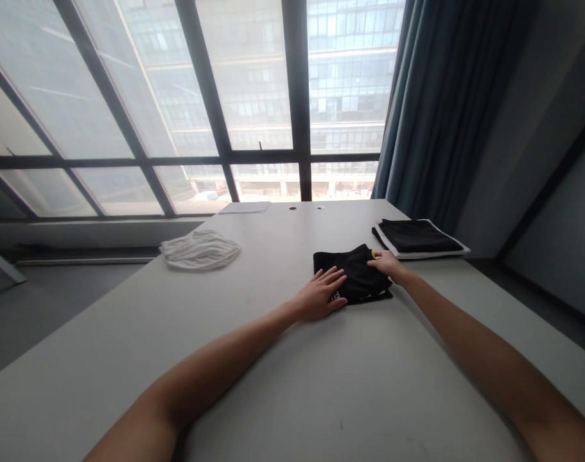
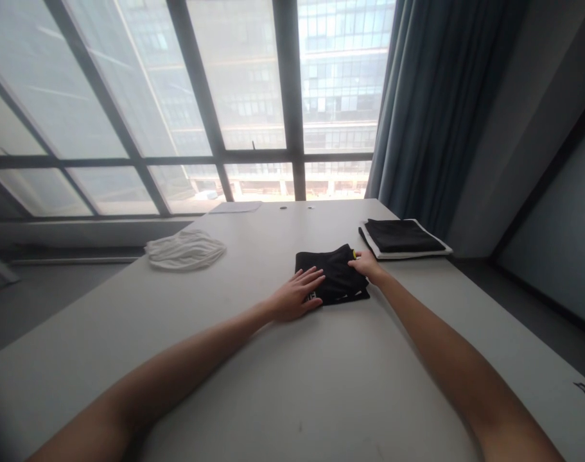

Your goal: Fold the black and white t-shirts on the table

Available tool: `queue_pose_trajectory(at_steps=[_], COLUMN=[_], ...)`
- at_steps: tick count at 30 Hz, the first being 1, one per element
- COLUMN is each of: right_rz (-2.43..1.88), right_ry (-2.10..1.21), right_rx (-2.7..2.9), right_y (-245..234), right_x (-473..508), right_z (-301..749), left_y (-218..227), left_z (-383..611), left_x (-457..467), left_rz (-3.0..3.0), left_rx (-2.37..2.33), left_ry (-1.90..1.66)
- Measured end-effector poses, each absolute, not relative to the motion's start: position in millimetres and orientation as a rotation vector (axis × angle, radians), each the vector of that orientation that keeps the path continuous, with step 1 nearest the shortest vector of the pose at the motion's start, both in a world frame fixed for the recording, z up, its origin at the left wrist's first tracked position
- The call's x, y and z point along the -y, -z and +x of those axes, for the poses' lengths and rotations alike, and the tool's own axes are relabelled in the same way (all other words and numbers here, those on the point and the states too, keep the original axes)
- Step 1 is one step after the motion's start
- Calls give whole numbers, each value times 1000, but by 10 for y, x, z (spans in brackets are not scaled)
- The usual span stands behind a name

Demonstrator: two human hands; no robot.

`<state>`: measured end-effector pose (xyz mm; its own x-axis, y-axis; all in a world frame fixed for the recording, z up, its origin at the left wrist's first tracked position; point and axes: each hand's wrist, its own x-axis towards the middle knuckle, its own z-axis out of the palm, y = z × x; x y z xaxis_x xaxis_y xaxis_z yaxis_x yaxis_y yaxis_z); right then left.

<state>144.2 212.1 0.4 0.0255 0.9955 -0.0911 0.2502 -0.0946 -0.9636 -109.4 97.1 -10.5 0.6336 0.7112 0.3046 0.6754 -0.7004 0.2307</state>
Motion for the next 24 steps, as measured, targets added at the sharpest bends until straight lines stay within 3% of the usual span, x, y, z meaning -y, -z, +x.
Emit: queue_pose_trajectory(at_steps=[14, 21, 24], right_rz=[-1478, -1578, -1432], right_ry=[-1035, -193, -143], right_rx=[1465, 1815, 1987], right_y=[71, -151, -120], right_x=[-2129, -2171, -2080], right_z=[1488, 1449, 1119], left_y=[69, -113, -97], left_z=[-1091, -1073, -992], left_x=[-957, -1183, -1472], left_rz=[2897, 2654, 2563], left_rx=[-969, -1214, -1424], left_ry=[-598, -841, -887])
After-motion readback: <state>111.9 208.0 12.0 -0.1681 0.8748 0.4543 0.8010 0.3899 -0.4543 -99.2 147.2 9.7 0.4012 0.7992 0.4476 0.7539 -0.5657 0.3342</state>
